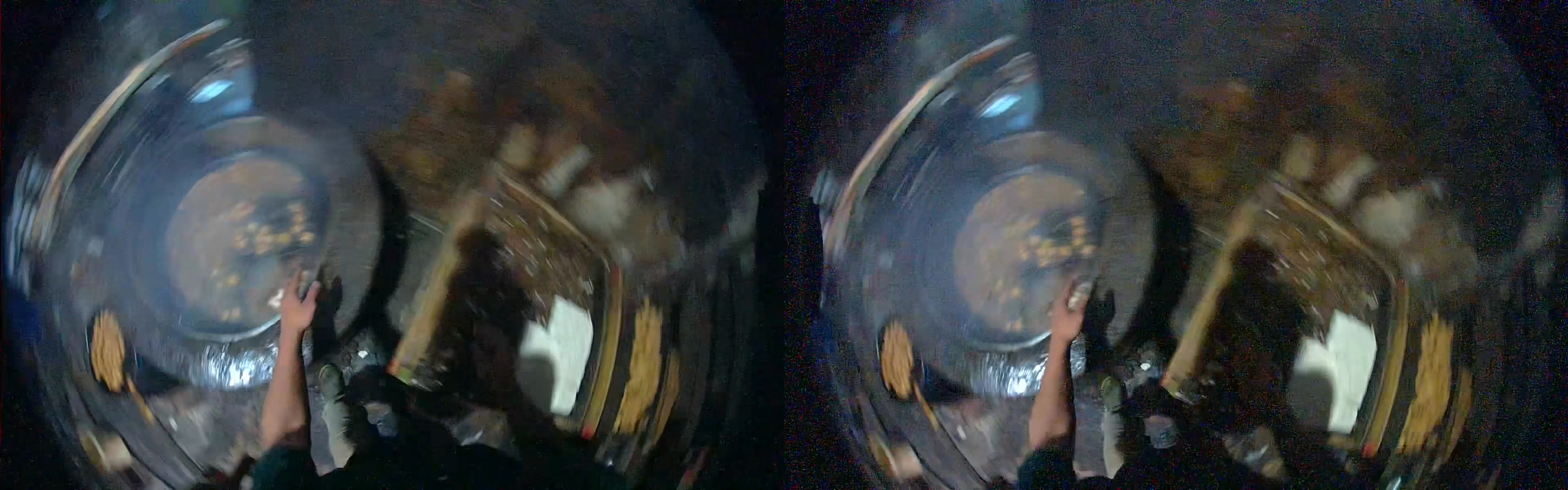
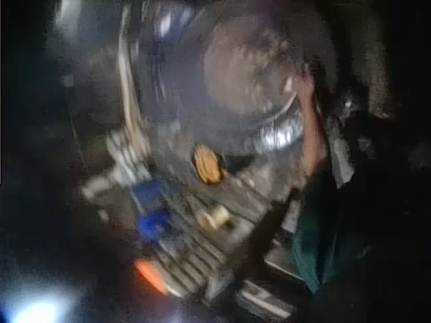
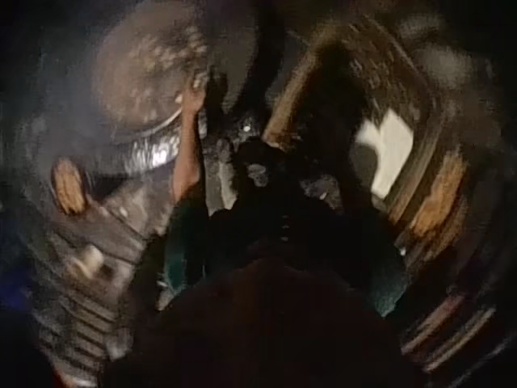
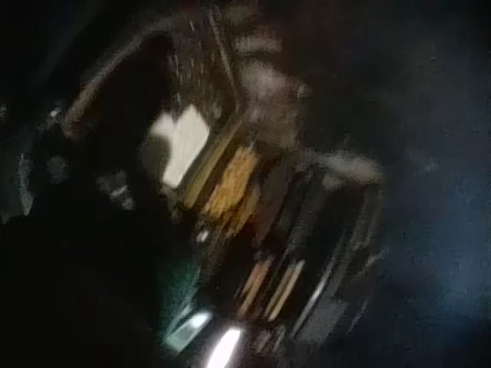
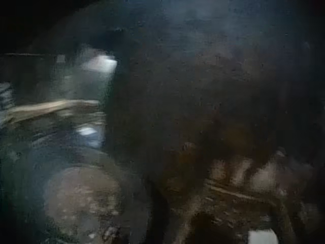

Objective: The person picks up blocks of white food from a wooden rack by hand and drops them into a large circular vat of boiling liquid.

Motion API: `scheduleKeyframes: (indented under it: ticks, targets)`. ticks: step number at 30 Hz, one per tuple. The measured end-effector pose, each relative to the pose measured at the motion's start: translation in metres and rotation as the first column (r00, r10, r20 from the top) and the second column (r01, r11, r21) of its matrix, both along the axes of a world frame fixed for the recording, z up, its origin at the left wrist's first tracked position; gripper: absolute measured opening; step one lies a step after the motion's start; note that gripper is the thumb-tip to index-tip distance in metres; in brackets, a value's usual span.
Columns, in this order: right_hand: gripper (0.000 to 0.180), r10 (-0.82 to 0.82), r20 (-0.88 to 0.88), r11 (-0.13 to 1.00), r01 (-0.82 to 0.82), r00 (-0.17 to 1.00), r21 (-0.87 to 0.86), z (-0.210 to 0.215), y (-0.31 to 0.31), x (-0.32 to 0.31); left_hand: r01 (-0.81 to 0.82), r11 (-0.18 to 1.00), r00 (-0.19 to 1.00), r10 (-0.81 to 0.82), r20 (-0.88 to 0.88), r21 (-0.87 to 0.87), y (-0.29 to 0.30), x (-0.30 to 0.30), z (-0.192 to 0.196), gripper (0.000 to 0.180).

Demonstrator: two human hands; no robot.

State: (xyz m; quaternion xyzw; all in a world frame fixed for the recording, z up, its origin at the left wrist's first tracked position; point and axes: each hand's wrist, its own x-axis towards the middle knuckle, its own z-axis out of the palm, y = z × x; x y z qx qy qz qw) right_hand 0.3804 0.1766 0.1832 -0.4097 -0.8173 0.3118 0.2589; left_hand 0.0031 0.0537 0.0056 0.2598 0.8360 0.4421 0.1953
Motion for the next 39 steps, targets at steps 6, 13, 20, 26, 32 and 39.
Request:
scheduleKeyframes:
  ticks: [6, 13, 20, 26, 32, 39]
  targets:
    - [0.043, -0.364, 0.263, 0.901, 0.267, 0.893, 0.341, -0.036, 0.100, 0.172, 0.247, 0.937, 0.967, -0.221, -0.129, 0.248, 0.041, 0.187, 0.151, 0.048]
    - [0.048, -0.396, 0.326, 0.908, 0.312, 0.858, 0.280, -0.044, 0.119, 0.224, 0.666, 0.694, 0.746, -0.632, -0.212, 0.274, 0.095, 0.362, 0.202, 0.043]
    - [0.022, -0.440, 0.333, 0.873, 0.312, 0.834, 0.374, -0.032, 0.119, 0.258, 0.632, 0.736, 0.729, -0.671, 0.134, 0.245, 0.100, 0.412, 0.176, 0.040]
    - [0.028, -0.195, -0.189, 0.937, 0.126, 0.963, -0.326, -0.045, 0.104, 0.230, 0.092, 0.944, 0.170, -0.329, 0.929, 0.318, 0.124, 0.431, 0.181, 0.036]
    - [0.043, 0.157, -0.118, 0.972, -0.132, 0.981, 0.193, -0.035, 0.110, 0.179, -0.054, 0.921, -0.051, -0.387, 0.920, 0.385, 0.112, 0.418, 0.143, 0.034]
    - [0.035, 0.258, 0.219, 0.963, -0.270, 0.941, 0.027, -0.043, 0.157, 0.203, -0.134, 0.947, 0.389, -0.221, 0.894, 0.293, 0.090, 0.421, 0.144, 0.023]
